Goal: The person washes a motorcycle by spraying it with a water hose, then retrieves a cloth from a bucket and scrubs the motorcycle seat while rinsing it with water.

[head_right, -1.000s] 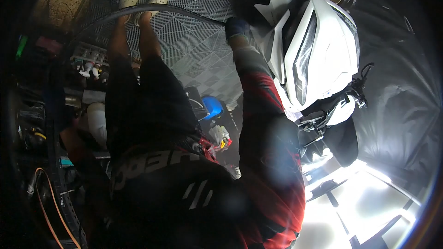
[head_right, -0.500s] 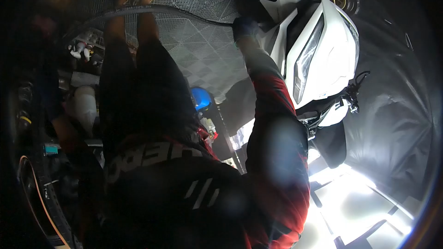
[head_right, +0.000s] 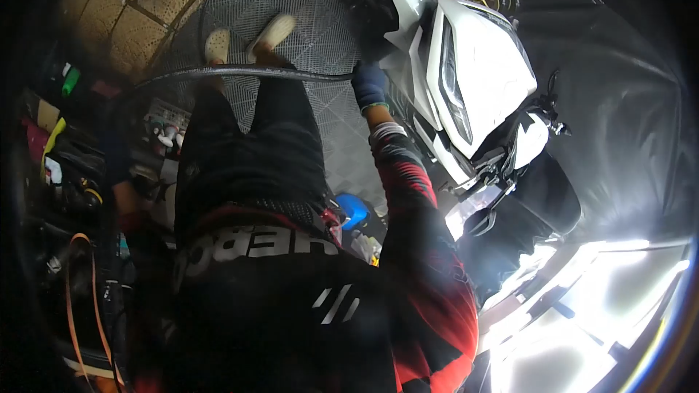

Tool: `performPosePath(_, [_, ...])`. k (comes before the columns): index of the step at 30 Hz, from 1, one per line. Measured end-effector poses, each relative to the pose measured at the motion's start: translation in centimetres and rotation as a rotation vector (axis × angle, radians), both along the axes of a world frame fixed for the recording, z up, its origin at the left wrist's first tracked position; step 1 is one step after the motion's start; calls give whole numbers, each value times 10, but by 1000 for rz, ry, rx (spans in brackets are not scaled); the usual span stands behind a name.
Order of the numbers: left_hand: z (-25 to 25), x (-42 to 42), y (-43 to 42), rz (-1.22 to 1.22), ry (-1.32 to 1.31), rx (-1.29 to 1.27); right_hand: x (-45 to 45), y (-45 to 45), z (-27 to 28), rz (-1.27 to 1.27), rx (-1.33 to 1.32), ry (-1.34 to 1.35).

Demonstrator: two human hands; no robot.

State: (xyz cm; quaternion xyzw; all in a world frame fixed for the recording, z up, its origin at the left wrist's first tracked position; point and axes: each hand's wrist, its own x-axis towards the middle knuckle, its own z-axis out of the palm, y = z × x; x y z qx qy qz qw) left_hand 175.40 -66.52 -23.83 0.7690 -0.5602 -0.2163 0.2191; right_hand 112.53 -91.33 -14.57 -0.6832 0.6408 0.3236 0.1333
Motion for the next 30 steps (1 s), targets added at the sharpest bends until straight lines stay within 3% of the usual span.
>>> performPosePath(2, [11, 2, -17, -68, -88, 156, 6, -1, 10, -23, -15, -17])
performPosePath(6, [38, -21, -39, -131, 17, 69, 5, 12, 37, -152, -151, -50])
performPosePath(8, [32, -25, -44, -259, -240, 224, 0, 19, 49, -196, -222, -95])
performPosePath(9, [29, -30, -52, -263, -229, 218, -2, 20, 54, -183, -261, -115])
performPosePath(11, [22, -37, -65, -247, -310, 575, -4, 21, 57, -168, -301, -124])
performPosePath(12, [20, -42, -63, -245, -297, 583, -4, 22, 56, -160, -335, -149])
performPosePath(14, [19, -41, -54, -479, -896, 491, -2, 22, 55, -138, -356, -175])
performPosePath(15, [42, -44, -67, -481, -889, 505, 4, 19, 61, -164, -278, -170])
performPosePath(17, [98, -57, -113, 41, 20, 921, 15, 15, 61, -181, -194, -167])
performPosePath(20, [-83, 3, 7, -329, -38, 83, 14, 14, 54, -116, -184, -106])
performPosePath(23, [-14, -26, 5, -244, -247, 312, -2, 6, 32, -30, -187, -62])
performPosePath(25, [-2, -35, 16, -237, -281, 362, -16, -5, 15, -22, -102, 75])
performPosePath(29, [6, -61, 40, -246, -326, 431, -61, -20, -20, 61, -187, 99])
performPosePath(30, [3, -65, 48, -255, -335, 452, -53, -27, -20, 75, -60, 277])
